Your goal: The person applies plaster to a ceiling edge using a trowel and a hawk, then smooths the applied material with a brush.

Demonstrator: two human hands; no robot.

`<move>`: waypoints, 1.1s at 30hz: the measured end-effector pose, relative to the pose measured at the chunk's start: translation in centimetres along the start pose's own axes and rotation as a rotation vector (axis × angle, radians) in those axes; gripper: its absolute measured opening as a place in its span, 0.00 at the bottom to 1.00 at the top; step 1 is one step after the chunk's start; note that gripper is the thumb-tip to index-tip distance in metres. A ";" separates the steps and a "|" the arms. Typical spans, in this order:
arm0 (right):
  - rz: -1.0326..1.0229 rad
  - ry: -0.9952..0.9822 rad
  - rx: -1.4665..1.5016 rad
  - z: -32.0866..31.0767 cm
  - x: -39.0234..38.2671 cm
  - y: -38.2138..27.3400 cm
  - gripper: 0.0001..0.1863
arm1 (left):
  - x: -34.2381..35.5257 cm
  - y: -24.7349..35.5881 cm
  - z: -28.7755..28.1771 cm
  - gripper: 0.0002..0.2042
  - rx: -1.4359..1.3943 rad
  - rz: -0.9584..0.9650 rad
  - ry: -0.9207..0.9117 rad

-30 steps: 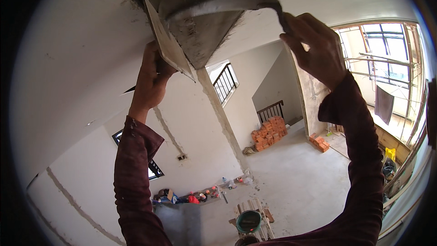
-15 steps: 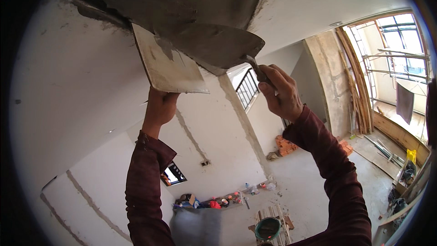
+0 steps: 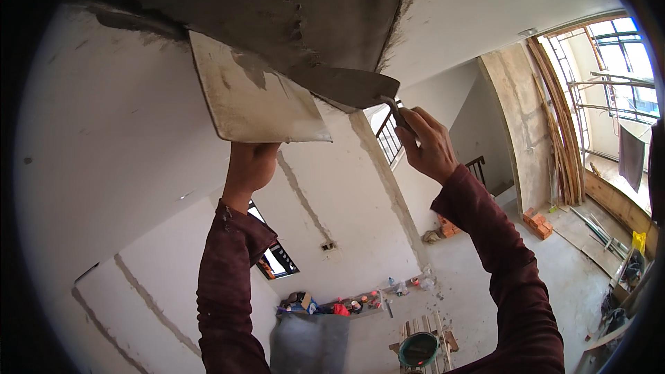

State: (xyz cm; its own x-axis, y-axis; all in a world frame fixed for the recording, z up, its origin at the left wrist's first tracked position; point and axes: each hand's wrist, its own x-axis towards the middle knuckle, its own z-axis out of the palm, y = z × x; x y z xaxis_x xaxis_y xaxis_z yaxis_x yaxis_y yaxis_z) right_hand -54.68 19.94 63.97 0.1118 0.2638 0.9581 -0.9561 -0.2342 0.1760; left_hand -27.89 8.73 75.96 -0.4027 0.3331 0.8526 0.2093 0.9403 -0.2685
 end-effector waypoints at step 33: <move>-0.059 0.108 0.118 4.1 2.9 -0.3 0.16 | -1.3 -2.6 -0.9 0.09 0.496 0.284 0.010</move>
State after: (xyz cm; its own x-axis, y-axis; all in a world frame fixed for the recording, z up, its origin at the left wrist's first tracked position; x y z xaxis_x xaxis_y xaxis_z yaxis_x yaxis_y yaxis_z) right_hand -53.00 16.94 67.66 0.1311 0.3776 0.9166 -0.9098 -0.3215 0.2626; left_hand -27.12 5.78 75.97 -0.3825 0.5789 0.7201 -0.1365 0.7354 -0.6637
